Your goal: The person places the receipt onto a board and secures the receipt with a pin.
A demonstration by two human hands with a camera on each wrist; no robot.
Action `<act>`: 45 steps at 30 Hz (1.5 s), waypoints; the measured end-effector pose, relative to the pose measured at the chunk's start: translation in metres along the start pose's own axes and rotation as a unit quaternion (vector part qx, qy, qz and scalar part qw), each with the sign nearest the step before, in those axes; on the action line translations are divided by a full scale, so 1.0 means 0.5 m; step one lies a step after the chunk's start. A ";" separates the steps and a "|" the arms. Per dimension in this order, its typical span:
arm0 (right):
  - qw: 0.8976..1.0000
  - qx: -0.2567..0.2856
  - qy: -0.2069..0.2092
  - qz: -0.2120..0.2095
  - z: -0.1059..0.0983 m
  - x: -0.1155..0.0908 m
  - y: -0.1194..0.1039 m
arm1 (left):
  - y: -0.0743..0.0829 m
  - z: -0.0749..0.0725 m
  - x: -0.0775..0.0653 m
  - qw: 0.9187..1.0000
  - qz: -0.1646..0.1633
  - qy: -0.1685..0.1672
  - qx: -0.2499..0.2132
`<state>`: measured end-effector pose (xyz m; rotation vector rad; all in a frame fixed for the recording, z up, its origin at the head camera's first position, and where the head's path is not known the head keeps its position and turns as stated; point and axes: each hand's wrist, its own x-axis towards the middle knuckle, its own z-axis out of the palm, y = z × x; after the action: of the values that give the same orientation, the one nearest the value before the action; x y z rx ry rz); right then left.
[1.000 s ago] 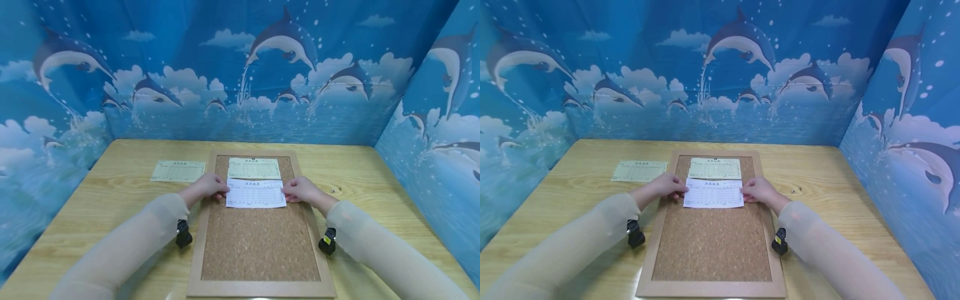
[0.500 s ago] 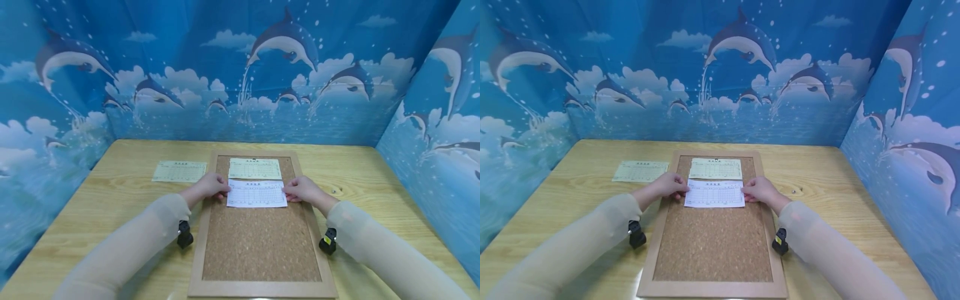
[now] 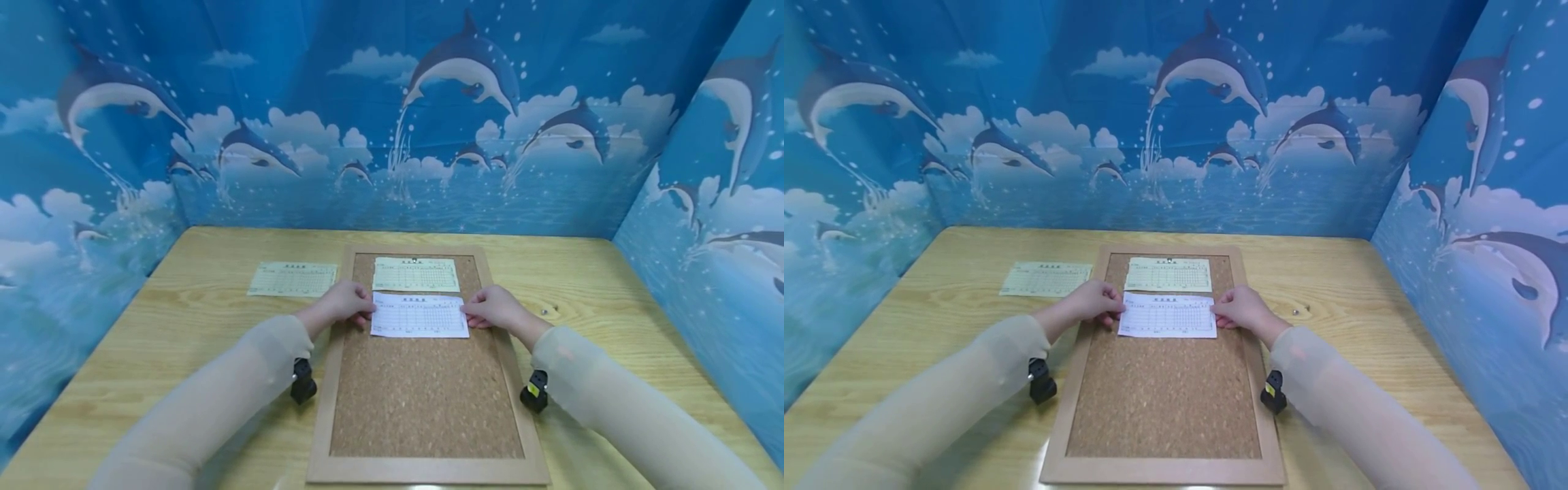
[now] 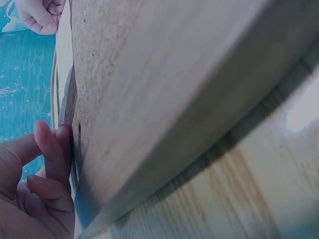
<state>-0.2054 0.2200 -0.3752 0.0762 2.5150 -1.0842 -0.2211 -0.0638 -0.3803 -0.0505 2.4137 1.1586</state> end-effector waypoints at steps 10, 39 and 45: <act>1.000 0.003 -0.001 -0.013 -0.006 0.007 0.002 | 0.005 -0.003 0.000 1.000 0.009 0.000 -0.001; 0.990 -0.082 0.019 -0.115 -0.018 -0.011 0.009 | -0.007 -0.029 -0.022 0.992 0.099 -0.007 0.072; 0.966 -0.155 0.015 -0.208 -0.014 -0.018 0.015 | -0.009 -0.030 -0.042 0.951 0.232 0.010 0.204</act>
<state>-0.1981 0.2310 -0.3725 -0.5479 2.7656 -0.8155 -0.2071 -0.0813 -0.3666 0.6709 2.7152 0.8039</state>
